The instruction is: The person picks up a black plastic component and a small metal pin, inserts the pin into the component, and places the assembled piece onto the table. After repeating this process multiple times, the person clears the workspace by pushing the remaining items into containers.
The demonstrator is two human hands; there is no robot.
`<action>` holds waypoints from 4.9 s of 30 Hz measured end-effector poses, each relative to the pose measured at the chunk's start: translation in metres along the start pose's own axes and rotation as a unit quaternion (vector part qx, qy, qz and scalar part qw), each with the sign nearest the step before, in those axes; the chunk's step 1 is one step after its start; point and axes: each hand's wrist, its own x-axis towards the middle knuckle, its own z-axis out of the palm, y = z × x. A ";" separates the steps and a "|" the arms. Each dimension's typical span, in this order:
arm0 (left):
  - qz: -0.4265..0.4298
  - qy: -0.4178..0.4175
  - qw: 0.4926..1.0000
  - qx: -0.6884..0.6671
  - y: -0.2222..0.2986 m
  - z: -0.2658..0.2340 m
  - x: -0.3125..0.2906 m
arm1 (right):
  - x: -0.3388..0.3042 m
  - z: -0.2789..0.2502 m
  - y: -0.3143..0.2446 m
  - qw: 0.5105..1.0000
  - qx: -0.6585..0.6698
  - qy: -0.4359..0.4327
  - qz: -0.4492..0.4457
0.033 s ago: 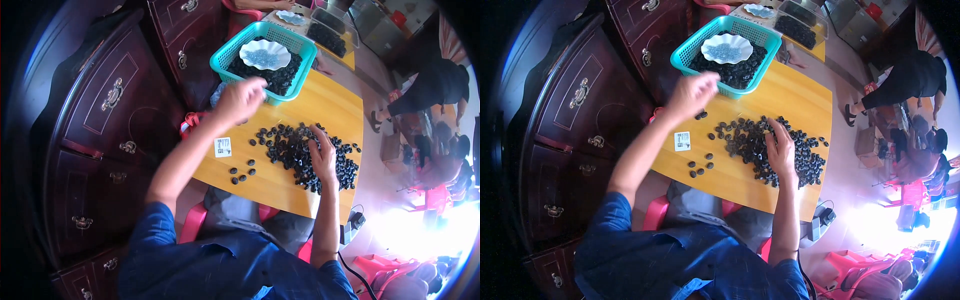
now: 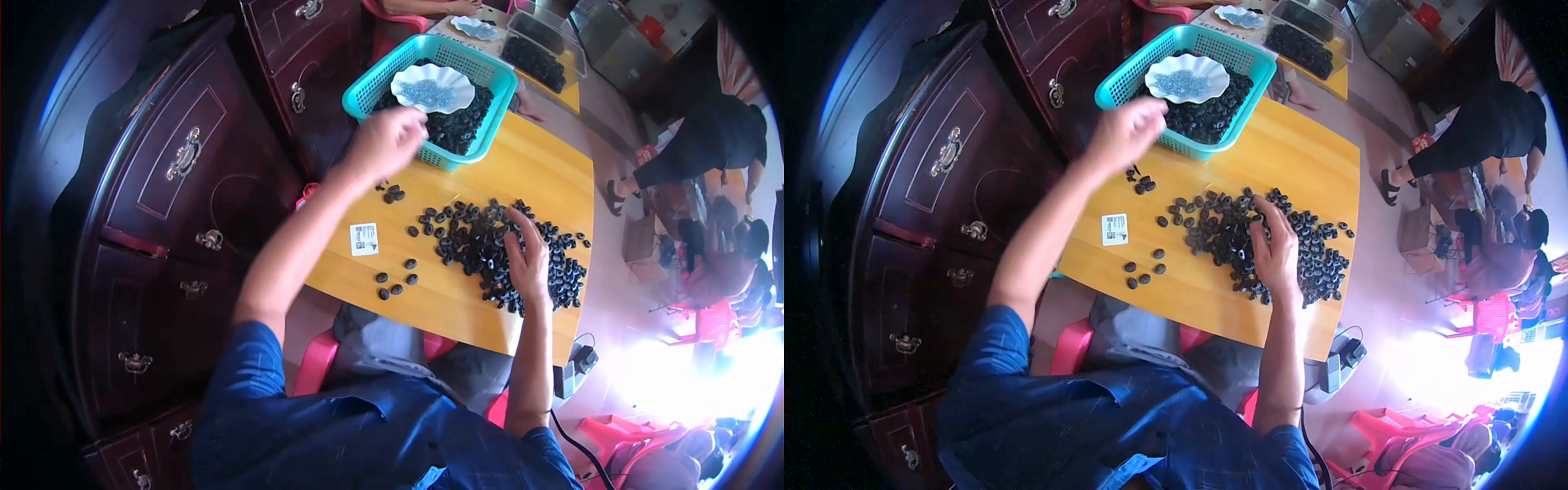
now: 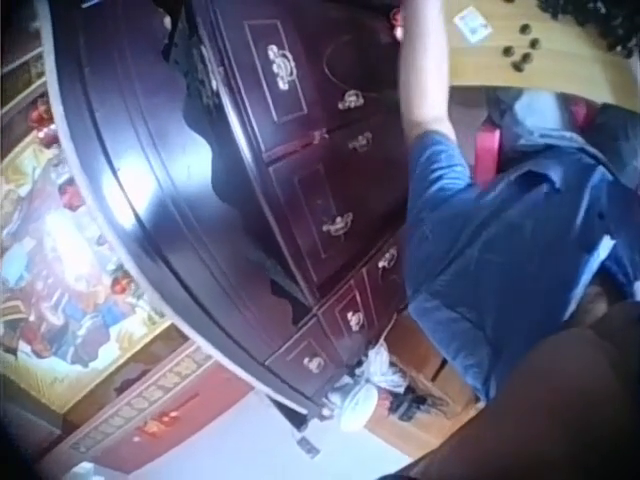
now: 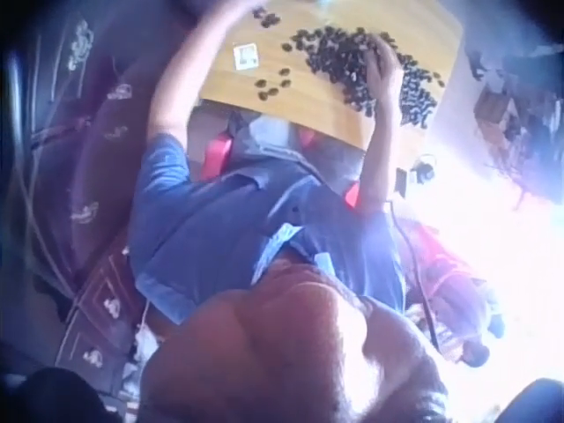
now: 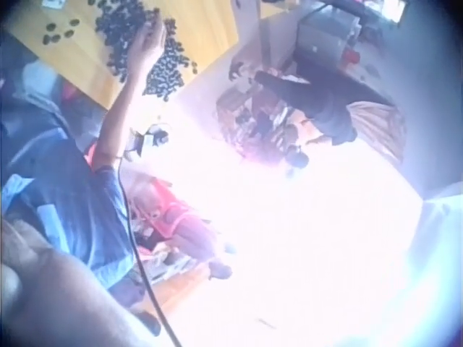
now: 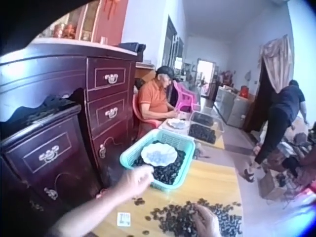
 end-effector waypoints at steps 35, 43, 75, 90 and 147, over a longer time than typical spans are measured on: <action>-0.427 -0.002 0.884 -0.189 -0.134 0.012 0.143 | -0.068 -0.004 -0.017 0.979 0.161 0.001 0.125; -0.321 -0.041 0.910 -0.259 -0.089 -0.071 0.091 | -0.090 -0.007 -0.022 0.985 0.143 0.013 0.093; -0.439 0.001 0.871 -0.220 -0.043 -0.117 -0.245 | -0.160 -0.010 -0.008 0.989 0.123 -0.001 0.082; -0.438 -0.102 0.886 -0.115 -0.044 -0.108 -0.225 | -0.055 -0.106 0.158 0.957 -0.063 0.235 0.157; -0.366 -0.046 0.902 -0.224 0.007 -0.108 -0.210 | 0.055 0.011 0.133 0.990 -0.032 -0.135 -0.013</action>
